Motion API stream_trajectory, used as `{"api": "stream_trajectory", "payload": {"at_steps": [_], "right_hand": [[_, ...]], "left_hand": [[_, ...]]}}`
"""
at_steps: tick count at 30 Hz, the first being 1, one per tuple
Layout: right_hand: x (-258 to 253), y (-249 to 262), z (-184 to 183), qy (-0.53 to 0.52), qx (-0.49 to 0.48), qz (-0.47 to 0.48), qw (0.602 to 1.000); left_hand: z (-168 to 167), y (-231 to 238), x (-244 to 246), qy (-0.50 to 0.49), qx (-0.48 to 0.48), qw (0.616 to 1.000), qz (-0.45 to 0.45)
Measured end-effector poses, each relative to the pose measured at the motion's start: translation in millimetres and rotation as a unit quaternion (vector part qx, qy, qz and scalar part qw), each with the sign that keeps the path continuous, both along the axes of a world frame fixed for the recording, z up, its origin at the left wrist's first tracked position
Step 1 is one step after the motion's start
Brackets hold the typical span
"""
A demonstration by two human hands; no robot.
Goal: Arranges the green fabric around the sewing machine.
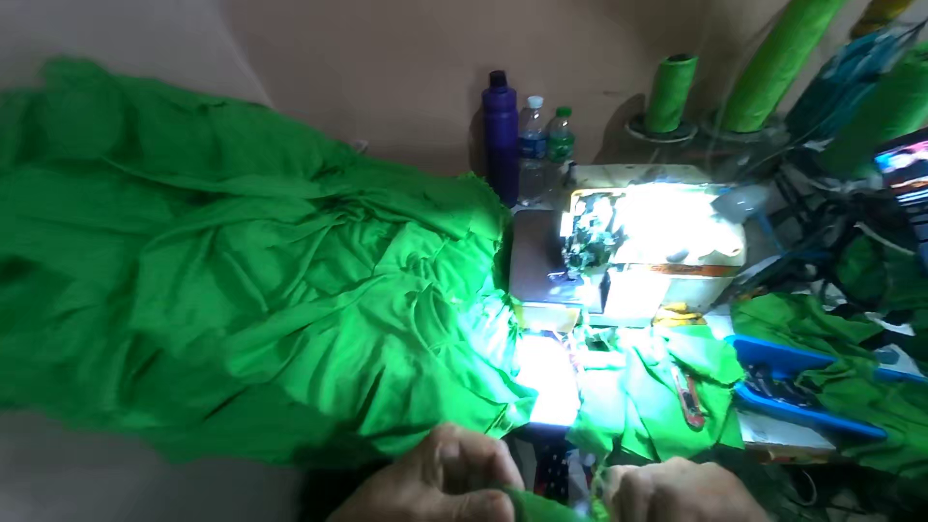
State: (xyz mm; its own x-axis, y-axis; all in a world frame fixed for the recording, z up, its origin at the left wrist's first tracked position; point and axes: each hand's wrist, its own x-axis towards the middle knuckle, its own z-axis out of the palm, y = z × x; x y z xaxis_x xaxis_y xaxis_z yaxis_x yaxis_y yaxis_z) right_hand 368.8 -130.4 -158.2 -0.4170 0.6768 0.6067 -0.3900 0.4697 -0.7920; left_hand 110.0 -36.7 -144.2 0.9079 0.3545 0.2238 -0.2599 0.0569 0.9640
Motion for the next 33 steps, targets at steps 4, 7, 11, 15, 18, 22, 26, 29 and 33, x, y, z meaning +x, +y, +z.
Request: {"api": "stream_trajectory", "payload": {"at_steps": [4,7,11,15,18,22,26,29,33], "right_hand": [[-5,7,2,0.061,-0.084,0.054,0.993],[4,8,0,0.01,-0.136,0.067,0.988],[16,7,8,-0.09,-0.147,0.007,0.985],[26,6,17,-0.187,-0.112,-0.042,0.975],[30,2,28,-0.277,-0.064,-0.073,0.956],[6,-6,34,-0.479,0.06,-0.211,0.85],[-5,-1,17,-0.472,0.104,-0.283,0.828],[-6,4,12,-0.366,0.081,-0.261,0.889],[-10,7,24,-0.248,0.084,-0.247,0.933]], "left_hand": [[-7,4,-18,-0.021,-0.024,0.999,0.023],[-3,8,-41,-0.012,0.0,0.998,0.063],[5,9,-73,0.046,0.043,0.99,0.124],[10,5,-90,0.086,0.095,0.977,0.171],[9,5,-103,0.103,0.18,0.967,0.148],[-4,0,-103,0.166,0.416,0.869,0.21],[-18,0,-102,0.14,0.415,0.846,0.304],[-25,1,-102,0.1,0.337,0.882,0.315],[-32,-9,-83,0.098,0.173,0.948,0.249]]}}
